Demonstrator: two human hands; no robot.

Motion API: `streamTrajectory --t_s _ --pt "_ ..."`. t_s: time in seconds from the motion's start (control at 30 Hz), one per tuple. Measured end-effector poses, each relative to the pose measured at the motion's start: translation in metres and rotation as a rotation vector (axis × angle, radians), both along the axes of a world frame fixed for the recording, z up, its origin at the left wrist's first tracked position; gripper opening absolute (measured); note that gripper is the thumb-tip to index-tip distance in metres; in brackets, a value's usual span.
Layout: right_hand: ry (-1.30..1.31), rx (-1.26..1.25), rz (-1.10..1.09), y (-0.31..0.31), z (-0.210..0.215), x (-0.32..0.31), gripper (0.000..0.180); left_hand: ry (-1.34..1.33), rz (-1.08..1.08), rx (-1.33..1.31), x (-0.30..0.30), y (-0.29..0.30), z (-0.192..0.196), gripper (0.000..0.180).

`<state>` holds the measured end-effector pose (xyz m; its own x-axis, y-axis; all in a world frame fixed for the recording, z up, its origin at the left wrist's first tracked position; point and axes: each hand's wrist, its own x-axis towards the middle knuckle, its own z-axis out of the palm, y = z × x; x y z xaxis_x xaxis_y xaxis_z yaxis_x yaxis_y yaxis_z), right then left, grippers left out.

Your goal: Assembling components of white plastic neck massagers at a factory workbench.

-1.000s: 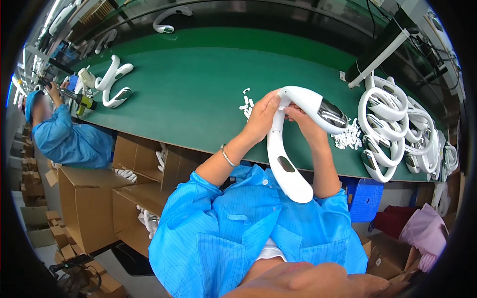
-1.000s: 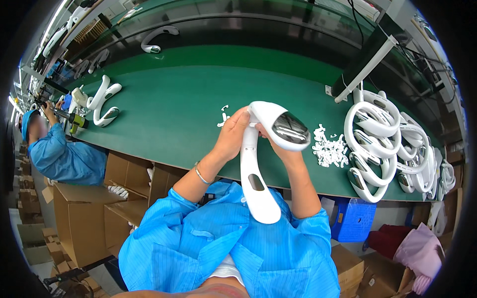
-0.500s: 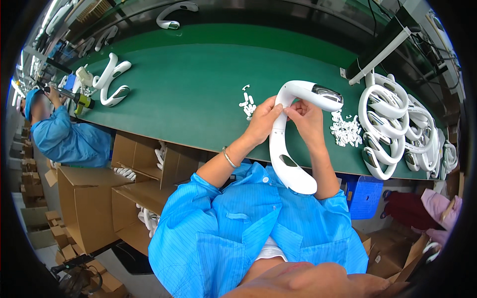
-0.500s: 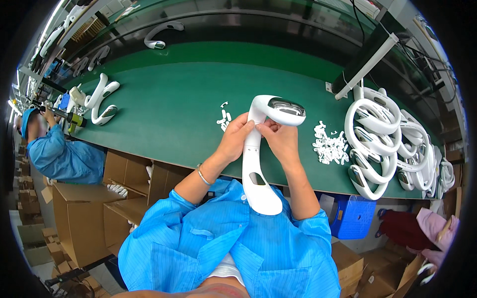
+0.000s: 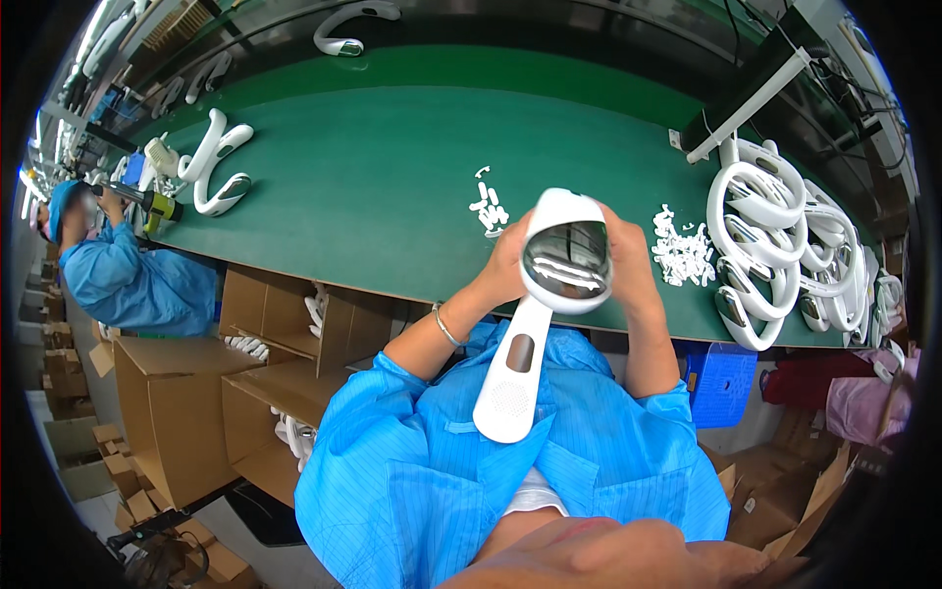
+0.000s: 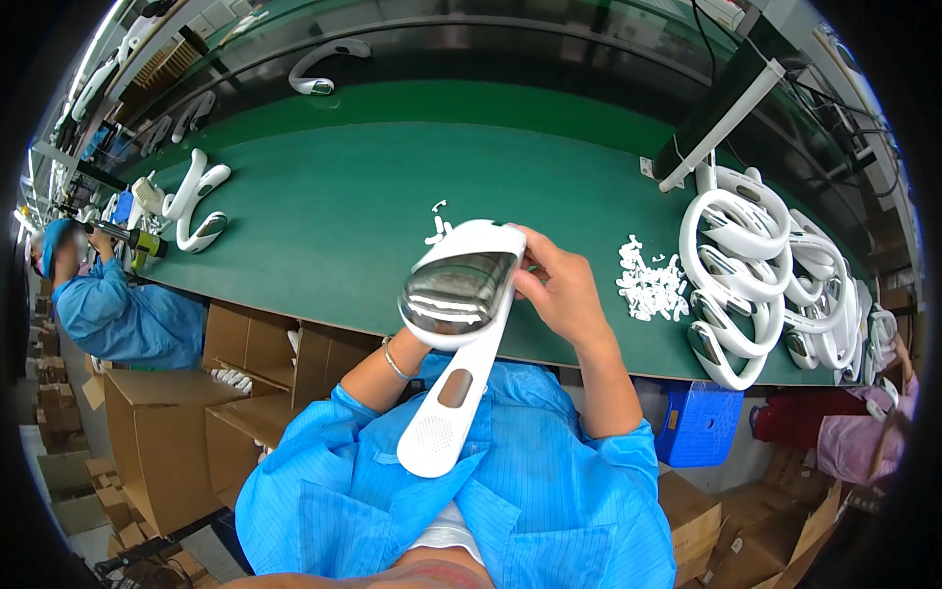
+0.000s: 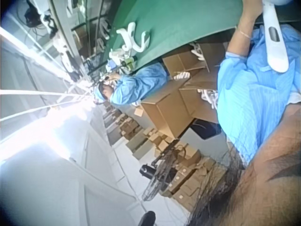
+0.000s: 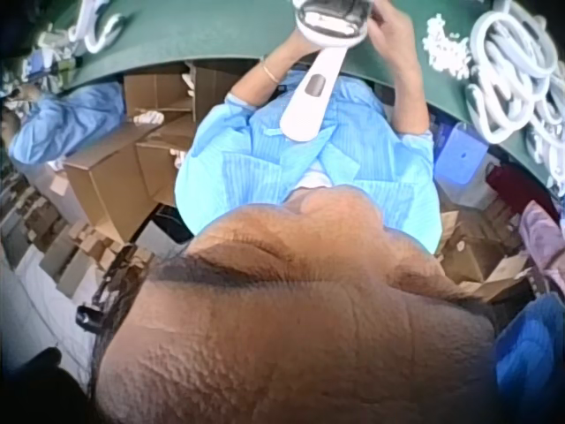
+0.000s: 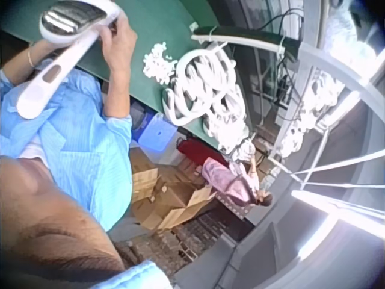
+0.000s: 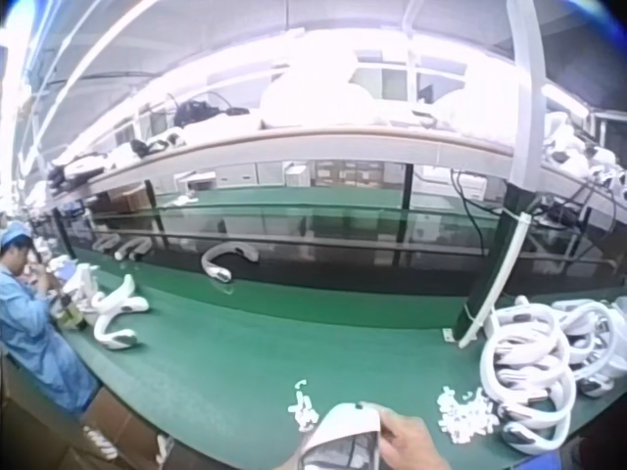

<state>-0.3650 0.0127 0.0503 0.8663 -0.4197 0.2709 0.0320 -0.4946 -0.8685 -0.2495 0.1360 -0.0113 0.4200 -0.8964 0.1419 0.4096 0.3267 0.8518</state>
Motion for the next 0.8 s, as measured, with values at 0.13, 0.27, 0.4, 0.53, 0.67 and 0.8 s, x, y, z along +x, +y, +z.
streamTrajectory --t_s 0.13,0.27,0.4,0.53,0.67,0.8 --pt "-0.087 0.222 0.039 0.007 0.005 -0.001 0.039 -0.194 0.089 0.023 -0.006 0.001 0.008 0.039" --pt "-0.171 0.399 -0.041 0.017 -0.010 0.008 0.032 -0.338 0.208 0.044 -0.008 -0.001 0.008 0.036" --pt "-0.124 0.456 -0.128 0.013 -0.042 0.020 0.024 0.051 0.102 0.163 -0.002 -0.005 -0.003 0.036" --pt "-0.147 0.311 -0.116 0.016 -0.026 0.034 0.029 0.202 0.000 0.489 0.001 0.020 0.002 0.039" --pt "-0.115 0.051 -0.002 0.019 -0.034 0.080 0.032 0.370 0.062 0.352 0.011 0.048 -0.040 0.029" --pt "-0.033 0.105 0.189 0.014 -0.044 0.128 0.034 0.384 0.111 0.392 0.049 0.061 -0.018 0.028"
